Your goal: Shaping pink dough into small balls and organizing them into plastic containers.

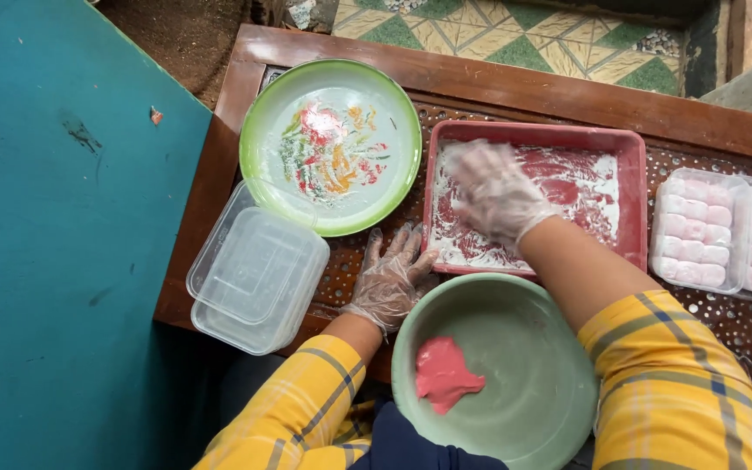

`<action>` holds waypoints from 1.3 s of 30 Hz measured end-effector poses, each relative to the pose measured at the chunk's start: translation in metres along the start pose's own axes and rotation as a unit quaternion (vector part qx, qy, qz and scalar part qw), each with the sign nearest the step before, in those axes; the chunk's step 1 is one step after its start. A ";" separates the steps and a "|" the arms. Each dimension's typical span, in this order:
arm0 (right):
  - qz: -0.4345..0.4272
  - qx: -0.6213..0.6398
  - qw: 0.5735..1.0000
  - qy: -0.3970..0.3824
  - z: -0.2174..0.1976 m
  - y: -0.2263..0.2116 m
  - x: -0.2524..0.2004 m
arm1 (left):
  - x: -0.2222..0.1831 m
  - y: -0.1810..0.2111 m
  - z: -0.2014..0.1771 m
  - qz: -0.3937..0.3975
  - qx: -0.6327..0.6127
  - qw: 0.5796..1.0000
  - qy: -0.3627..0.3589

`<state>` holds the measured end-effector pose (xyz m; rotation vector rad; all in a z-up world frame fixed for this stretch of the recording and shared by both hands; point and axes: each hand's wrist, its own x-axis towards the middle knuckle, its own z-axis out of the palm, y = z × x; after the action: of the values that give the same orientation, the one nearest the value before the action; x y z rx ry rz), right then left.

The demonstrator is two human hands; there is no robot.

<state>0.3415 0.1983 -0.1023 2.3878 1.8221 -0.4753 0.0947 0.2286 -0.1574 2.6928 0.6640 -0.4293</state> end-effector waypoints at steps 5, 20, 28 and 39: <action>-0.338 -0.357 0.871 0.007 -0.023 -0.006 -0.036 | -0.001 0.004 -0.009 -0.001 -0.002 1.000 -0.001; -0.258 -0.124 0.954 0.091 0.010 0.033 -0.039 | -0.002 0.005 -0.011 -0.006 0.000 1.000 0.004; -0.017 0.026 1.000 -0.006 0.004 0.033 -0.002 | -0.001 0.004 -0.009 -0.011 0.003 1.000 -0.010; -0.014 0.061 0.997 0.045 0.024 0.100 -0.087 | 0.001 0.003 -0.005 -0.007 0.011 1.000 -0.021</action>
<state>0.4125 0.0834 -0.1088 2.5051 1.9192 -0.5037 0.0982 0.2289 -0.1529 2.6934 0.6697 -0.4976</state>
